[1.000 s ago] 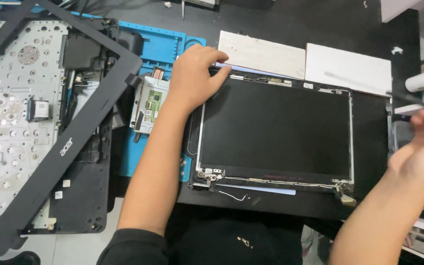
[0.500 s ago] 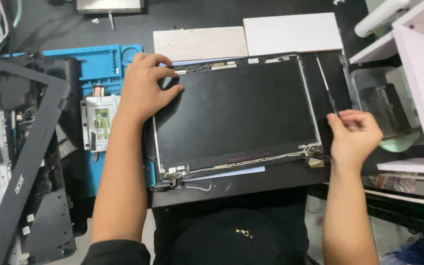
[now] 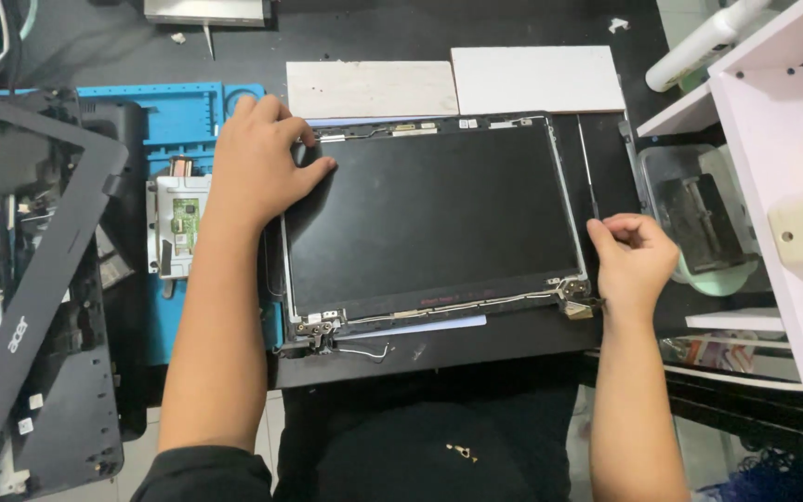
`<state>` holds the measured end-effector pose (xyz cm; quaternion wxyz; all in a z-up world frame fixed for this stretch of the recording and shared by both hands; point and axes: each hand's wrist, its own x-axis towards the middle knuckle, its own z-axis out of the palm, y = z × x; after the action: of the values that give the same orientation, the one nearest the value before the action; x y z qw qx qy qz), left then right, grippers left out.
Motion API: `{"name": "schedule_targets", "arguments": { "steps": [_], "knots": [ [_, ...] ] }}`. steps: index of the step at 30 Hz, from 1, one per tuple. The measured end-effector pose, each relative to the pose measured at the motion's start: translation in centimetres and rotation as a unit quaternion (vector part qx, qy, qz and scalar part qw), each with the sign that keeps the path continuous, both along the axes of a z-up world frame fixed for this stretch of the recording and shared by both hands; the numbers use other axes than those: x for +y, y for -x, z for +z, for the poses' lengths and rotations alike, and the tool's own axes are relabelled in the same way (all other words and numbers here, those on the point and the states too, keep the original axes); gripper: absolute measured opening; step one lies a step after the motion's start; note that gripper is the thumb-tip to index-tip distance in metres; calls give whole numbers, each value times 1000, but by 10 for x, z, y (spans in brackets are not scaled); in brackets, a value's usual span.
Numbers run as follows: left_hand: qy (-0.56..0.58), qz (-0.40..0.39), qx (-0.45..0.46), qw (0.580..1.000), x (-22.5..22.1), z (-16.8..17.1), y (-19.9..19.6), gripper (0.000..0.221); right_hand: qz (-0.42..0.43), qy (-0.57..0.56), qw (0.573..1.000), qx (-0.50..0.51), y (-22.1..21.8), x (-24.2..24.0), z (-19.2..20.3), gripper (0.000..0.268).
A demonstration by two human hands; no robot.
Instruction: The person is repairing a laptop by unscrewing components and adjusting internal cables.
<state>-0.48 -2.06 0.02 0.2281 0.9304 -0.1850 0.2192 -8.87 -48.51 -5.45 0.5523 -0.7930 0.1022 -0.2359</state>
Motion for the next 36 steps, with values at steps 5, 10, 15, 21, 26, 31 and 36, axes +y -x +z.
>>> {"name": "schedule_targets", "arguments": {
  "steps": [5, 10, 15, 21, 26, 31, 36],
  "knots": [
    [-7, 15, 69, 997, -6, 2, 6, 36, -12, 9, 1000, 10, 8, -8, -3, 11],
    [-9, 14, 79, 997, -12, 8, 10, 43, 36, -39, 998, 15, 15, 5, 19, 5],
    [-6, 14, 78, 997, -10, 4, 10, 45, 44, 25, 999, -14, 41, 14, 26, 8],
    [-6, 5, 62, 998, -11, -2, 10, 46, 58, 247, 967, -18, 90, 34, 54, 16],
    [-5, -8, 58, 998, -11, 1, 10, 45, 100, 358, 928, -5, 102, 49, 70, 34],
    [-13, -11, 62, 998, -11, 2, 11, 42, 88, 410, 907, -38, 114, 42, 53, 36],
    [-12, -15, 54, 998, -12, 2, 12, 41, 74, 459, 882, -82, 120, 55, 47, 32]
  ]
}}
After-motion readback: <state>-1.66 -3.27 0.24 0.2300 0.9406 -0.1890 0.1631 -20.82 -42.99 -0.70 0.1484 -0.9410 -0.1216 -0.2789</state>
